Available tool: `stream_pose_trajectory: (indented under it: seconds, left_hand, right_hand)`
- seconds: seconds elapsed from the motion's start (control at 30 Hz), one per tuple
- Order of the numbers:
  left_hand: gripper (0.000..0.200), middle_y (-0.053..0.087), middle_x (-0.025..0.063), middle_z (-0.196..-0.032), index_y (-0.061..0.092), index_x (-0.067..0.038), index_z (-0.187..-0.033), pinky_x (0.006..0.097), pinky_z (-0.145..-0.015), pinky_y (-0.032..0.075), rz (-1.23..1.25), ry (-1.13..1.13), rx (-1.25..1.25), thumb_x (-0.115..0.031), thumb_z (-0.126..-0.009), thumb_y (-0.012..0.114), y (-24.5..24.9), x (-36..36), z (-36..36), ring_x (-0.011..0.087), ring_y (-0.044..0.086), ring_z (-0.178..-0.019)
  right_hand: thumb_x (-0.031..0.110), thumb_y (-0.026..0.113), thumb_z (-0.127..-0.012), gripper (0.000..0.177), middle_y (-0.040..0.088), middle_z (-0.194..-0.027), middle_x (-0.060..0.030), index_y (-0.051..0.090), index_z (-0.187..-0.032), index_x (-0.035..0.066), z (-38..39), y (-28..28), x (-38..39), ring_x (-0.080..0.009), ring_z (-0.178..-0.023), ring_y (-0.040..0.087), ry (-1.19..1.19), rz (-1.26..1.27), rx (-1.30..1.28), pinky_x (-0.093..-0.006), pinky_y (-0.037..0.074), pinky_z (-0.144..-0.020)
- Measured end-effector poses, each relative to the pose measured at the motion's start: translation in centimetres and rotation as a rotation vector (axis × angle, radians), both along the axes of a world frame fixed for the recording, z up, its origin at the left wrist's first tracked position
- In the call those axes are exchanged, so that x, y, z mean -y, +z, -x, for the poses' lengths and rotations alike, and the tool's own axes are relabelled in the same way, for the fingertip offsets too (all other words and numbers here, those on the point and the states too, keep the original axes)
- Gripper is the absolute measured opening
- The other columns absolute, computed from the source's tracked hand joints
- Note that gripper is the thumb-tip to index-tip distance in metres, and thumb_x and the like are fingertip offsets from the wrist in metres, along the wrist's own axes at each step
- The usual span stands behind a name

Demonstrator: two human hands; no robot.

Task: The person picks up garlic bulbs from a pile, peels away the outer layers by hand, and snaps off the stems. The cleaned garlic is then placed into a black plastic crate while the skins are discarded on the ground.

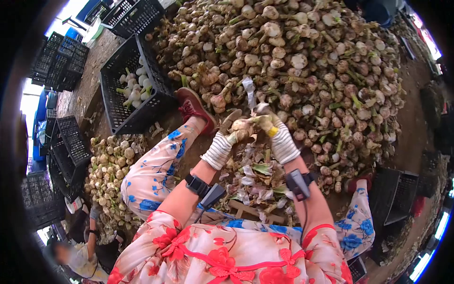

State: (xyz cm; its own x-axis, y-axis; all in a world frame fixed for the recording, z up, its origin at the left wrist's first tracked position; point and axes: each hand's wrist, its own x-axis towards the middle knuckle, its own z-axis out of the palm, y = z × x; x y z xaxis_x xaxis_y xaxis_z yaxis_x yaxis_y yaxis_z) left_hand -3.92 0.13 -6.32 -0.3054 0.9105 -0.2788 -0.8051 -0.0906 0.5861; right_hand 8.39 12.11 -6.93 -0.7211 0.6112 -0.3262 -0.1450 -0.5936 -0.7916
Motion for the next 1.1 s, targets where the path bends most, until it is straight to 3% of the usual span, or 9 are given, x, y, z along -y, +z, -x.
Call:
stream_pose_trajectory:
  seconds: [0.13, 0.23, 0.37, 0.5, 0.53, 0.63, 0.73, 0.87, 1.1]
  left_hand:
    - [0.049, 0.051, 0.0040, -0.111, 0.038, -0.008, -0.126, 0.0266, -0.085, 0.044, -0.213, 0.007, -0.333, -0.012, -0.081, 0.059, 0.9, 0.7, -2.4, 0.0134, 0.050, -0.099]
    - [0.036, 0.053, 0.0037, -0.109, 0.046, -0.008, -0.119, 0.0271, -0.086, 0.043, -0.003, 0.013, -0.289, -0.020, -0.086, 0.053, 2.2, 2.0, -3.3, 0.0145, 0.051, -0.098]
    - [0.043, 0.056, 0.0052, -0.101, 0.045, -0.008, -0.120, 0.0287, -0.071, 0.050, 0.092, -0.153, -0.043, -0.034, -0.086, 0.050, 5.2, 2.9, -4.1, 0.0154, 0.057, -0.087]
    - [0.042, 0.056, 0.0058, -0.100, 0.046, -0.009, -0.118, 0.0299, -0.071, 0.050, 0.075, -0.346, 0.018, -0.035, -0.086, 0.050, 6.1, 3.0, -4.5, 0.0159, 0.057, -0.087]
    - [0.041, 0.056, 0.0055, -0.101, 0.046, -0.009, -0.117, 0.0297, -0.074, 0.049, 0.039, -0.269, -0.088, -0.034, -0.086, 0.050, 6.0, 2.7, -5.0, 0.0155, 0.056, -0.089]
    - [0.039, 0.053, 0.0051, -0.105, 0.045, -0.006, -0.118, 0.0279, -0.086, 0.041, -0.059, -0.034, -0.415, -0.028, -0.087, 0.051, 5.5, 2.5, -6.4, 0.0137, 0.051, -0.095]
    - [0.040, 0.050, 0.0060, -0.111, 0.043, -0.004, -0.119, 0.0276, -0.088, 0.039, -0.308, 0.113, -0.718, -0.027, -0.088, 0.050, 5.9, 2.6, -8.2, 0.0139, 0.050, -0.098]
    - [0.042, 0.050, 0.0060, -0.111, 0.040, -0.005, -0.121, 0.0276, -0.086, 0.042, -0.188, -0.013, -0.468, -0.027, -0.087, 0.051, 5.8, 3.2, -7.8, 0.0139, 0.049, -0.099]
    - [0.047, 0.056, 0.0063, -0.094, 0.047, -0.010, -0.111, 0.0332, -0.057, 0.052, 0.013, -0.330, -0.018, -0.047, -0.083, 0.048, 8.3, 3.9, -5.5, 0.0190, 0.058, -0.078]
  right_hand:
    - [0.019, 0.062, -0.081, 0.024, 0.060, -0.085, 0.0001, 0.060, -0.095, 0.000, -1.5, 3.5, 2.5, -0.0063, -0.075, 0.052, 0.006, -0.569, 0.262, -0.0225, 0.043, -0.068]
    - [0.020, 0.062, -0.081, 0.026, 0.061, -0.088, -0.0012, 0.059, -0.096, -0.002, -2.5, 5.2, 3.5, -0.0067, -0.077, 0.053, 0.126, -0.627, 0.377, -0.0228, 0.044, -0.068]
    - [0.016, 0.057, -0.083, 0.025, 0.059, -0.097, -0.0036, 0.055, -0.103, 0.000, -4.4, 8.8, 5.8, -0.0078, -0.084, 0.054, 0.085, -0.337, 0.181, -0.0209, 0.043, -0.074]
    - [0.013, 0.052, -0.086, 0.023, 0.059, -0.097, -0.0051, 0.055, -0.104, 0.000, -6.8, 9.3, 7.0, -0.0091, -0.086, 0.055, 0.050, -0.644, 0.259, -0.0237, 0.044, -0.077]
    - [0.013, 0.052, -0.086, 0.023, 0.059, -0.097, -0.0051, 0.055, -0.104, 0.000, -7.1, 9.6, 7.0, -0.0091, -0.086, 0.055, 0.041, -0.655, 0.257, -0.0237, 0.044, -0.077]
    - [0.012, 0.060, -0.081, 0.022, 0.060, -0.090, -0.0043, 0.058, -0.100, 0.000, -8.0, 9.0, 7.3, -0.0071, -0.076, 0.054, -0.174, 0.105, -0.101, -0.0227, 0.046, -0.065]
    - [0.014, 0.061, -0.081, 0.020, 0.060, -0.086, -0.0035, 0.060, -0.096, 0.000, -8.0, 8.1, 7.8, -0.0062, -0.072, 0.054, -0.221, -0.347, 0.174, -0.0227, 0.046, -0.061]
    - [0.017, 0.062, -0.080, 0.022, 0.061, -0.082, -0.0005, 0.061, -0.094, 0.000, -8.0, 8.5, 8.6, -0.0054, -0.074, 0.053, -0.199, -0.424, 0.172, -0.0220, 0.044, -0.062]
    - [0.020, 0.063, -0.080, 0.024, 0.061, -0.084, 0.0002, 0.062, -0.096, 0.003, -8.3, 9.5, 9.2, -0.0057, -0.075, 0.051, -0.110, -0.420, 0.226, -0.0213, 0.043, -0.066]
